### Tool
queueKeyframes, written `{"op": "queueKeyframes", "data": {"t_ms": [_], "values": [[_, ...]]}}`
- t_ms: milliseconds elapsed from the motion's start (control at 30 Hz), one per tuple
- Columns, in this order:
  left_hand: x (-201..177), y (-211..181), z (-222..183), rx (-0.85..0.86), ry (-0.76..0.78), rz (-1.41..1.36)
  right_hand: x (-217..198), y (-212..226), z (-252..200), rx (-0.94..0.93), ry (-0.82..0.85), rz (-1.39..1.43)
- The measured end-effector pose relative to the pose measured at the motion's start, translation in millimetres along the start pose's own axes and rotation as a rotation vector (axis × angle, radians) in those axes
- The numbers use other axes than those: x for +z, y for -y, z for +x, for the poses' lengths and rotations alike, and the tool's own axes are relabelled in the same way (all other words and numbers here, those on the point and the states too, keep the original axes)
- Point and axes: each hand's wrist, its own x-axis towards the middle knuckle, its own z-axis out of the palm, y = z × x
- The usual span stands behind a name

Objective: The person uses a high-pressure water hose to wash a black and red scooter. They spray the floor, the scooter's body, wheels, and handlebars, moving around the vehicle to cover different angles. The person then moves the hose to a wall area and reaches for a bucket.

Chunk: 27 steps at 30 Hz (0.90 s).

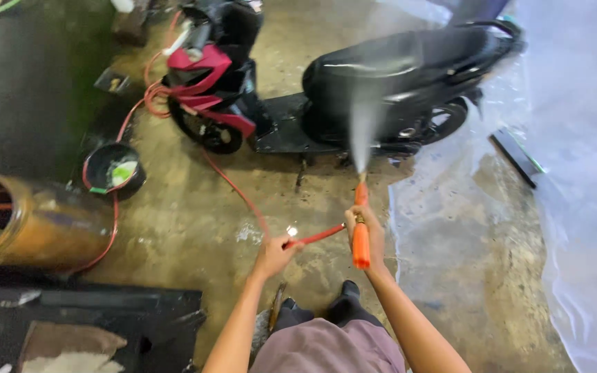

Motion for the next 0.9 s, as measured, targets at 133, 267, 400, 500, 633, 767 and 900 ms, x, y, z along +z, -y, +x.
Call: {"op": "queueKeyframes", "data": {"t_ms": [133, 267, 400, 500, 633, 767, 900], "values": [[-26.0, 56.7, -46.4, -0.195, -0.058, -0.007, 56.4, -25.7, 5.8, 0.162, 0.354, -0.18], [-62.9, 87.5, -79.5, -0.279, -0.275, -0.037, 105.4, -2.0, -13.6, 0.026, 0.532, -0.121], [-102.2, 81.8, -93.5, -0.231, -0.47, -0.019, 124.6, 65.1, -37.1, -0.226, 0.545, 0.116], [-129.9, 71.3, -93.8, -0.222, -0.55, 0.035, 129.7, 117.2, -45.8, -0.331, 0.562, 0.255], [-148.2, 66.3, -74.9, -0.183, -0.609, 0.005, 151.7, 141.8, -29.6, -0.558, 0.561, 0.295], [-164.3, 69.1, -47.2, -0.179, -0.627, -0.02, 172.2, 153.0, -5.5, -0.501, 0.583, 0.317], [-181.1, 88.8, -2.4, -0.158, -0.652, 0.016, 195.2, 170.7, 28.7, -0.403, 0.586, 0.345]]}}
